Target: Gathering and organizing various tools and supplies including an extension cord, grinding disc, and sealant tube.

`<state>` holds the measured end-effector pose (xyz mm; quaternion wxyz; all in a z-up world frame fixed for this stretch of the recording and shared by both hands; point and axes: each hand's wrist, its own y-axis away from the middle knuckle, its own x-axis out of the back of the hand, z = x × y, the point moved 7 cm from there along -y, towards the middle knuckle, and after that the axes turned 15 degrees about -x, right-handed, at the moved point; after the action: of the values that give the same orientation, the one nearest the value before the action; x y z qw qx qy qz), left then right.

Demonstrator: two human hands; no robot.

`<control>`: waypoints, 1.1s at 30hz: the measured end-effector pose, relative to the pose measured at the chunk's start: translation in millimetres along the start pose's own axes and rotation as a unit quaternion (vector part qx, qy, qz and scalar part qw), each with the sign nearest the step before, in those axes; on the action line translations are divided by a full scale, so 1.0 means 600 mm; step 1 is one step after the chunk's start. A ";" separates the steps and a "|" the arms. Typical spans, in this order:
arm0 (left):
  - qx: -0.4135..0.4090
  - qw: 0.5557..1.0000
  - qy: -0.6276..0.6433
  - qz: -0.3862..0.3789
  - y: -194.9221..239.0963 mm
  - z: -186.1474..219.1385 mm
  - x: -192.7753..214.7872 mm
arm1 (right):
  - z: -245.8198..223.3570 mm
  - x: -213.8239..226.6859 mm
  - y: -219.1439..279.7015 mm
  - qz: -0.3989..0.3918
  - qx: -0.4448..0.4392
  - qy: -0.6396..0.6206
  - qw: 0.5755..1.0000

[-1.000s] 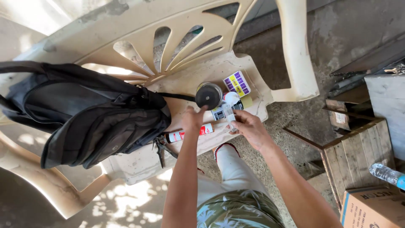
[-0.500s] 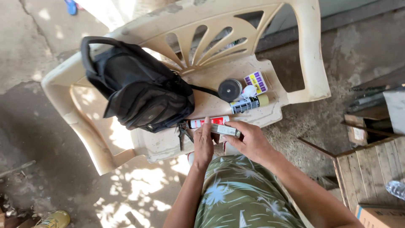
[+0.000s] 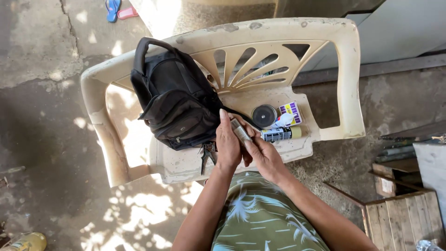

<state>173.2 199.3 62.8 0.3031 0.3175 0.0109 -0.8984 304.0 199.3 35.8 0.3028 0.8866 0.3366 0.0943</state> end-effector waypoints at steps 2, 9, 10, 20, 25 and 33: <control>0.001 1.000 0.011 0.007 -0.001 -0.012 0.001 | -0.026 -0.012 0.011 0.035 0.049 0.046 0.997; 0.022 0.997 0.039 0.066 -0.033 0.017 -0.003 | 0.003 -0.017 0.024 0.110 0.065 0.160 0.979; 0.020 0.997 0.042 0.066 -0.034 0.019 -0.006 | -0.008 -0.015 0.026 0.110 0.067 0.163 0.978; 0.035 0.976 0.193 0.099 -0.043 0.015 0.009 | -0.046 -0.015 0.024 0.001 0.129 0.001 0.992; 0.017 0.972 0.205 0.114 -0.045 0.023 0.014 | -0.043 -0.007 0.012 -0.022 0.098 -0.061 0.993; -0.007 0.975 0.187 0.121 -0.049 0.041 0.018 | -0.025 -0.004 -0.015 -0.105 0.096 -0.229 0.963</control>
<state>136.8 212.3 71.2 0.4045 0.4762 0.0354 -0.7800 291.5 210.2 42.7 0.2939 0.8689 0.3569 -0.1766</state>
